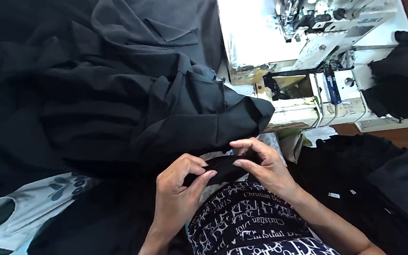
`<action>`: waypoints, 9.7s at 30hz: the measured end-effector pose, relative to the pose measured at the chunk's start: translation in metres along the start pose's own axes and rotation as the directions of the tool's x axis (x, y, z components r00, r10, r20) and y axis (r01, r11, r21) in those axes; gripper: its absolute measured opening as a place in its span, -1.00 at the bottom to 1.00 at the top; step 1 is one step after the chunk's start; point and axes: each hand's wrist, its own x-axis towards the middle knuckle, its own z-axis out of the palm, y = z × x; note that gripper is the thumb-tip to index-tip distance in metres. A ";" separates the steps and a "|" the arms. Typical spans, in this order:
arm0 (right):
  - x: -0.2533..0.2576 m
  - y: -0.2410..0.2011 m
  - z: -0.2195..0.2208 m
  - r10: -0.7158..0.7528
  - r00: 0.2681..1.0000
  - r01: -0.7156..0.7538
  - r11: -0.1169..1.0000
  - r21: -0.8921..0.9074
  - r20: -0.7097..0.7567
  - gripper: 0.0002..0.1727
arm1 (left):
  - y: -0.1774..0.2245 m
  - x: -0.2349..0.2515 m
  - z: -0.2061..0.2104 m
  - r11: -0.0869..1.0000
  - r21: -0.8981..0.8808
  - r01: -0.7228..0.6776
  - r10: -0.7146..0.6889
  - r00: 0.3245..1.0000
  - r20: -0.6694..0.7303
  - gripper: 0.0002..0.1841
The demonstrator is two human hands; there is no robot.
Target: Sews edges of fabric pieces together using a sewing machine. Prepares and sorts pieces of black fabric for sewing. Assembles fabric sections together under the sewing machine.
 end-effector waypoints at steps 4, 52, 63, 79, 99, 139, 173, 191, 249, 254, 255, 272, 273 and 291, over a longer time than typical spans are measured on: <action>0.003 -0.003 -0.002 0.081 0.990 -0.074 0.995 -0.062 0.119 -0.78 | -0.002 -0.003 -0.009 1.000 -0.003 -0.004 0.004 1.000 0.007 -0.86; 0.060 -0.041 -0.023 -0.459 0.886 0.425 0.746 -0.513 0.067 -0.88 | 0.023 0.092 -0.040 0.846 0.415 -0.334 0.241 0.935 0.261 -0.83; 0.041 -0.035 -0.010 -0.758 0.629 0.305 0.442 -0.844 -0.170 -0.85 | 0.043 0.070 -0.014 0.590 0.719 -0.368 0.445 0.891 0.091 -0.75; 0.072 -0.093 -0.003 -0.594 0.669 0.371 0.788 -0.492 -0.447 -0.86 | 0.058 0.152 -0.032 0.670 0.609 -0.425 0.649 0.734 -0.202 -0.73; 0.101 -0.017 -0.072 -0.491 0.760 -0.145 0.511 -0.848 -0.426 -0.75 | 0.027 0.270 0.086 0.726 0.677 -0.121 0.005 0.985 0.171 -0.57; 0.134 -0.021 -0.100 -0.712 0.703 0.408 0.401 -0.820 0.002 -0.81 | 0.042 0.219 0.030 0.555 0.772 -0.310 0.005 0.929 0.369 -0.78; 0.089 -0.006 -0.095 -0.721 0.632 0.121 0.453 -0.883 -0.283 -0.71 | 0.045 0.182 0.002 0.530 0.575 -0.623 0.389 0.781 0.488 -0.75; 0.061 -0.087 -0.016 -0.365 0.811 0.414 0.910 -0.007 0.457 -0.74 | 0.128 0.222 -0.060 0.929 -0.149 -0.339 0.282 0.388 0.877 -0.78; 0.140 0.001 -0.116 -0.537 0.808 0.272 0.705 -0.655 -0.242 -0.80 | 0.127 0.238 -0.155 0.724 0.263 -0.638 0.227 0.581 0.782 -0.64; 0.142 -0.005 -0.102 -0.570 0.770 0.293 0.714 -0.636 -0.286 -0.77 | 0.125 0.247 -0.149 0.817 0.319 -0.481 0.182 0.739 0.648 -0.69; 0.143 -0.007 -0.099 -0.589 0.746 0.307 0.720 -0.623 -0.312 -0.76 | 0.125 0.247 -0.145 0.836 0.311 -0.452 0.176 0.758 0.628 -0.69; 0.153 -0.025 -0.090 -0.623 0.714 0.415 0.743 -0.525 -0.318 -0.87 | 0.127 0.242 -0.131 0.874 0.310 -0.374 0.140 0.805 0.577 -0.74; 0.153 -0.028 -0.091 -0.600 0.722 0.394 0.766 -0.508 -0.344 -0.86 | 0.128 0.242 -0.131 0.872 0.317 -0.373 0.134 0.805 0.578 -0.74; 0.149 -0.020 -0.091 -0.630 0.732 0.345 0.672 -0.655 -0.260 -0.71 | 0.132 0.232 -0.128 0.841 0.323 -0.434 0.156 0.766 0.624 -0.68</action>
